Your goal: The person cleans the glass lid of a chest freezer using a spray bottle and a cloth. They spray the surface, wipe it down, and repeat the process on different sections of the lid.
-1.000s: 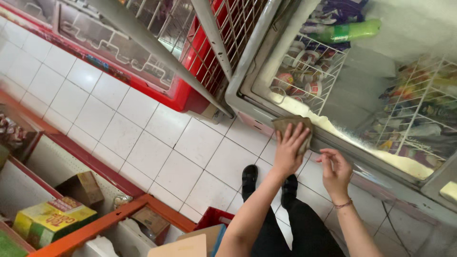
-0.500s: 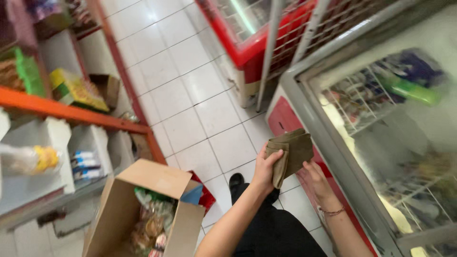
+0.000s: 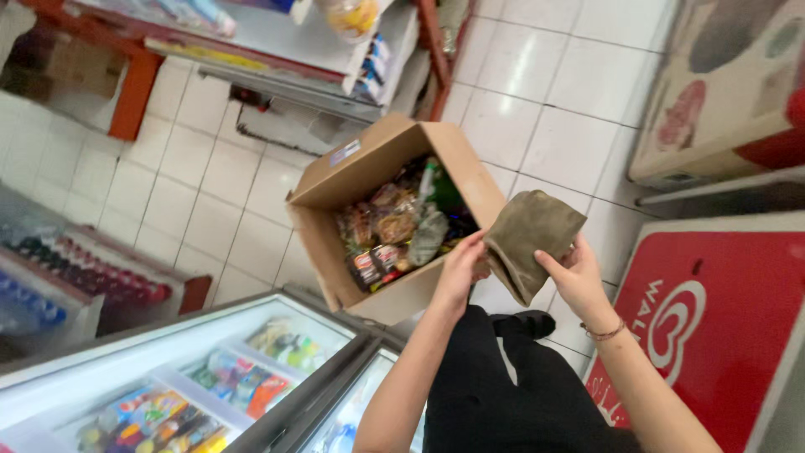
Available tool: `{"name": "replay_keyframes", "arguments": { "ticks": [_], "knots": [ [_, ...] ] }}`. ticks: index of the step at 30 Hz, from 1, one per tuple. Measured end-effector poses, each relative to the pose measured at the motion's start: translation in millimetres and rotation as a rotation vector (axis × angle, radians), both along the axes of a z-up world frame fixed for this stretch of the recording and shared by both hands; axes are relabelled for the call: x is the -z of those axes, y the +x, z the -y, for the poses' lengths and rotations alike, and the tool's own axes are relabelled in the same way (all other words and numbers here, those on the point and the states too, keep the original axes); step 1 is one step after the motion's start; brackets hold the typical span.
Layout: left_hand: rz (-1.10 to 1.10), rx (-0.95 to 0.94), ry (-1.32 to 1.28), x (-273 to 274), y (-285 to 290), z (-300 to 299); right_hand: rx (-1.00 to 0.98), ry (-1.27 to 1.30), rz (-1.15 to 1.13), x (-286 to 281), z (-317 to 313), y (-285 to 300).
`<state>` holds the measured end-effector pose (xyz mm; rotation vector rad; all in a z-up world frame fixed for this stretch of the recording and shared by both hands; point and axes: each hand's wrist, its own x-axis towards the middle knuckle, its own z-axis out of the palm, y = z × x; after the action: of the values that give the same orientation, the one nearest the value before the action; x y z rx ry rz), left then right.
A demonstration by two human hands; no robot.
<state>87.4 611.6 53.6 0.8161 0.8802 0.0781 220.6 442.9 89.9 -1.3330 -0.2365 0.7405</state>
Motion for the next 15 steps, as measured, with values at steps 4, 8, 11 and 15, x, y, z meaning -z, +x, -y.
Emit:
{"name": "replay_keyframes", "arguments": {
  "ticks": [4, 8, 11, 15],
  "knots": [
    [-0.212, 0.032, 0.746, 66.6, -58.0, -83.0, -0.115, -0.148, 0.081, 12.2, -66.8, -19.5],
    [-0.382, 0.396, 0.847, 126.7, -75.4, -132.9, -0.201, -0.548, 0.327, 19.7, -105.8, -40.0],
    [-0.433, 0.720, 0.759, 156.2, -65.8, -134.6, -0.193, -0.615, 0.336, 25.8, -118.6, -54.4],
    [-0.447, 0.898, 0.639, 176.9, -48.1, -127.7, -0.138, -0.557, 0.135, 33.7, -130.1, -59.5]
  ]
}}
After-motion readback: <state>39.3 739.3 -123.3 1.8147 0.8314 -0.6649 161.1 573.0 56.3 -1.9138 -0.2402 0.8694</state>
